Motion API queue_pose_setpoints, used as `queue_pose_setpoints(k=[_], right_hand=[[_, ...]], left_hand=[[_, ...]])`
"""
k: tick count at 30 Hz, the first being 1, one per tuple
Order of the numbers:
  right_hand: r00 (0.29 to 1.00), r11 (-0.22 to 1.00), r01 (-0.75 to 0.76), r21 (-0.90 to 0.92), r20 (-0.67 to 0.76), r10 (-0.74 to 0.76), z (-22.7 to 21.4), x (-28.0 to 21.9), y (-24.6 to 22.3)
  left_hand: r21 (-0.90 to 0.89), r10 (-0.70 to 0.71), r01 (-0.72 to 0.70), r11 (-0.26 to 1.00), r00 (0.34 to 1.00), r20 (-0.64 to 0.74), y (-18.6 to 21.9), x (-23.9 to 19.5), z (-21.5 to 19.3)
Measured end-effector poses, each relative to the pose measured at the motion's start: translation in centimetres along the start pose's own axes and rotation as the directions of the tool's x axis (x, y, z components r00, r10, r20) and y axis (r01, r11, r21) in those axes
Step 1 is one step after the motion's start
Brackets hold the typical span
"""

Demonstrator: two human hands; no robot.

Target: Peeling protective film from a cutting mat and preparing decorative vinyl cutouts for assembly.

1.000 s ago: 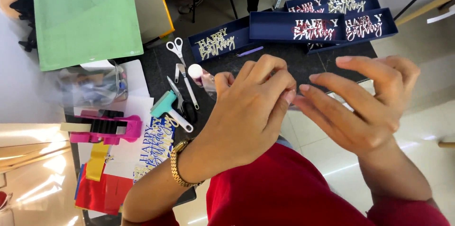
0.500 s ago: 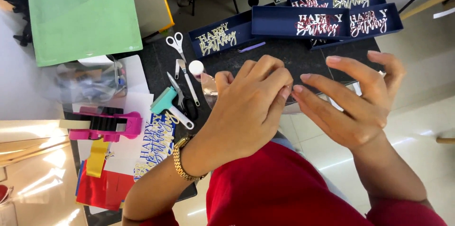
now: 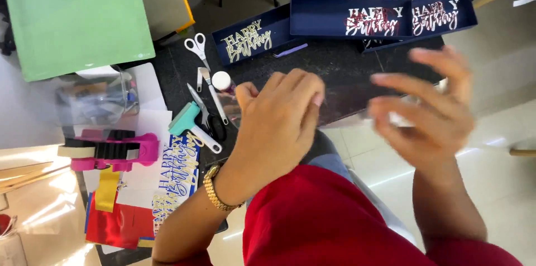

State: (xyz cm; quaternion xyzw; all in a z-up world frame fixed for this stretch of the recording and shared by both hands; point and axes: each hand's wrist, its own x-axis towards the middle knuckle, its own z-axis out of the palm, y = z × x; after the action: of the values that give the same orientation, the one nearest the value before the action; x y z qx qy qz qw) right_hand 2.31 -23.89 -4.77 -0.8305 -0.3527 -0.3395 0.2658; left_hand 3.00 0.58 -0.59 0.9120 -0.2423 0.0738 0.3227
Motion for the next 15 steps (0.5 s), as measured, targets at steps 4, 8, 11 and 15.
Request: queue_pose_setpoints(k=[4, 8, 11, 15], right_hand=[[0.929, 0.938, -0.345, -0.037, -0.155, 0.336, -1.9, -6.2, 5.9], [0.84, 0.831, -0.542, -0.128, -0.075, 0.537, 1.0, -14.8, 15.5], [0.767, 0.762, -0.633, -0.136, 0.023, 0.641, 5.4, -19.1, 20.7], [0.833, 0.842, -0.527, -0.115, 0.128, 0.539, 9.4, -18.1, 24.9]], left_hand=[[-0.089, -0.106, 0.107, 0.99, 0.994, 0.016, -2.2, -0.2, 0.0], [-0.2, -0.344, 0.342, 0.918, 0.938, 0.025, -3.8, -0.4, 0.0], [-0.329, -0.478, 0.444, 0.833, 0.878, -0.025, -4.4, -0.2, 0.6], [-0.437, -0.663, 0.573, 0.693, 0.745, -0.075, -3.9, -1.0, 2.1]])
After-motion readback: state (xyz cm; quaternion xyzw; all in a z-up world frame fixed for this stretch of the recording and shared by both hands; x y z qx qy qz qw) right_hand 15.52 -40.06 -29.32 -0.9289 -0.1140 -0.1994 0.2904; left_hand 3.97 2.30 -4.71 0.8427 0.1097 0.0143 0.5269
